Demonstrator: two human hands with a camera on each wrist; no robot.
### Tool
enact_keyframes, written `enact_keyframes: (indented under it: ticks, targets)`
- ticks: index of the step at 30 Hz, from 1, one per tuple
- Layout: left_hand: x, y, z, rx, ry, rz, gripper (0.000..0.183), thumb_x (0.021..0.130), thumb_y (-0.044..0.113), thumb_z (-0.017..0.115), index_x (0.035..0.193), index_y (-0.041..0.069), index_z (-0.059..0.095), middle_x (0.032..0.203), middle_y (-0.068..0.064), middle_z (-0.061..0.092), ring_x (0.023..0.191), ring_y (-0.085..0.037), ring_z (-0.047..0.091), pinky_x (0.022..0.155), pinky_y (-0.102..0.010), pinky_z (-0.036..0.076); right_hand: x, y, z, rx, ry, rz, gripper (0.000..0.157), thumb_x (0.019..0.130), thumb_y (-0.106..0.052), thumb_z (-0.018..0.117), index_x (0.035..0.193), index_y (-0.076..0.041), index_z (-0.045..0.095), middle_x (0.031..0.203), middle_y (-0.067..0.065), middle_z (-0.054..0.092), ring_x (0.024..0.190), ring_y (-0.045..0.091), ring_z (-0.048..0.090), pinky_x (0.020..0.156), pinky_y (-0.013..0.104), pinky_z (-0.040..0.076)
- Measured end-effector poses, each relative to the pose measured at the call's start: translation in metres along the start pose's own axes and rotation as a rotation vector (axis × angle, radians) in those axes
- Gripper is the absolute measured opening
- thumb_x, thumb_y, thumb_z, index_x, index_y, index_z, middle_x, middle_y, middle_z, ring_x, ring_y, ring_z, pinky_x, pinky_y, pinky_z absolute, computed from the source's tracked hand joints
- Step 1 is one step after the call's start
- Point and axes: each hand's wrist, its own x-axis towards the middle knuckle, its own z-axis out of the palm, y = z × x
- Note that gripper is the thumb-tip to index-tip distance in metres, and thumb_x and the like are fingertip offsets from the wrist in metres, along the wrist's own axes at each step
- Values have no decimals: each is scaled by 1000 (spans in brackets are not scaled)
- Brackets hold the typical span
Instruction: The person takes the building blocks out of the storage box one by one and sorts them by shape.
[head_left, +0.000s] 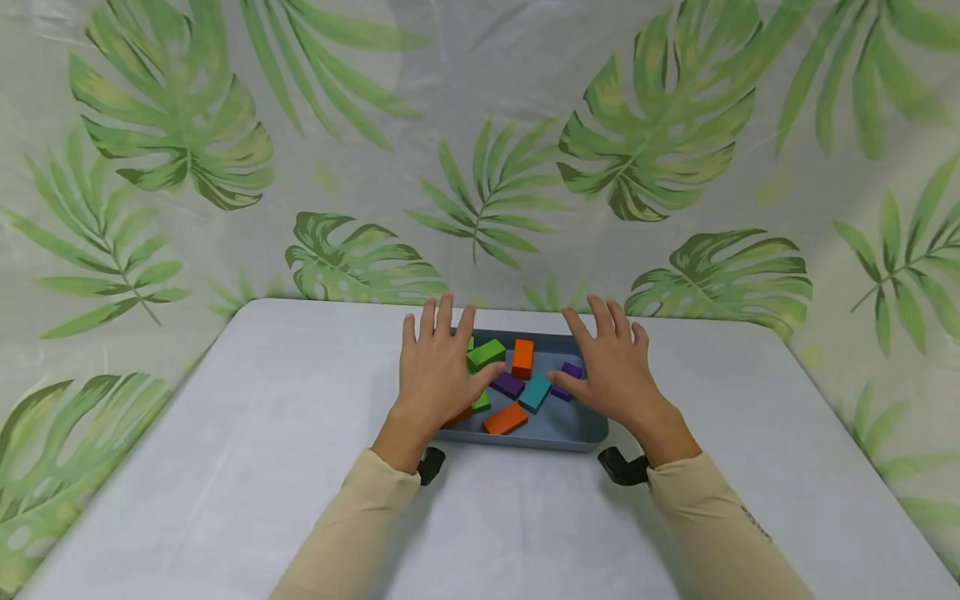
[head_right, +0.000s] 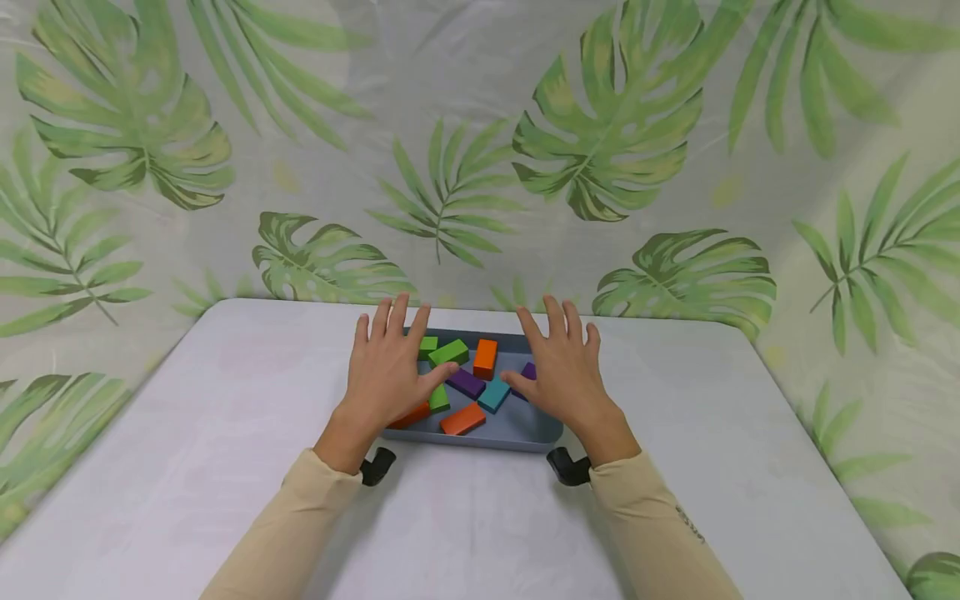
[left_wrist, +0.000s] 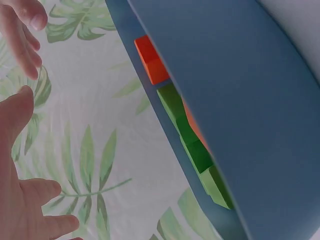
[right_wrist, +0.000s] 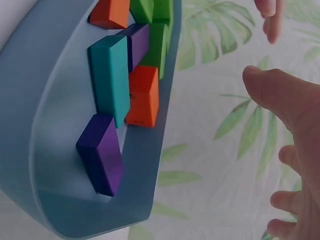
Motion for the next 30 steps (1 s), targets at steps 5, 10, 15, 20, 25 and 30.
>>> enact_keyframes:
  ticks: [5, 10, 15, 20, 25, 30]
  targets:
    - [-1, -1, 1, 5, 7, -7, 93, 86, 80, 45, 157, 21, 31, 165, -14, 22, 151, -37, 23, 121, -61, 22, -2, -1, 1, 16, 1, 2, 91, 83, -52, 74, 155, -15, 34, 163, 23, 18, 148, 46, 16, 111, 74, 20]
    - [-3, -3, 1, 7, 7, -12, 93, 86, 80, 45, 156, 21, 32, 165, -14, 21, 151, -37, 23, 121, -61, 22, -4, -1, 1, 17, 1, 2, 87, 84, -52, 73, 153, -15, 37, 162, 22, 21, 148, 45, 17, 110, 74, 21]
    - [-4, -4, 3, 2, 14, -1, 92, 86, 78, 47, 156, 20, 32, 165, -14, 21, 151, -36, 22, 121, -61, 22, -4, 1, 0, 18, -7, 16, 87, 85, -53, 72, 154, -14, 35, 162, 22, 20, 148, 46, 17, 110, 74, 21]
    - [-5, -6, 3, -10, -4, 15, 90, 87, 76, 49, 156, 20, 34, 165, -14, 21, 152, -36, 21, 121, -61, 21, -3, 4, 1, 45, 7, 10, 84, 87, -48, 72, 153, -12, 36, 162, 23, 22, 148, 47, 18, 110, 72, 25]
    - [-6, -12, 1, -88, -46, 109, 76, 92, 62, 56, 149, 13, 44, 161, -16, 30, 149, -37, 28, 120, -59, 25, -2, 10, 1, 57, 40, -31, 71, 89, -40, 72, 147, -8, 45, 156, 23, 34, 142, 44, 29, 103, 69, 36]
    - [-14, -25, -5, -254, -36, 205, 58, 95, 38, 65, 142, 6, 53, 150, -17, 47, 139, -35, 45, 113, -52, 41, -6, 21, -4, 54, 50, -102, 47, 90, -30, 72, 127, -3, 62, 135, 20, 57, 129, 40, 47, 97, 60, 48]
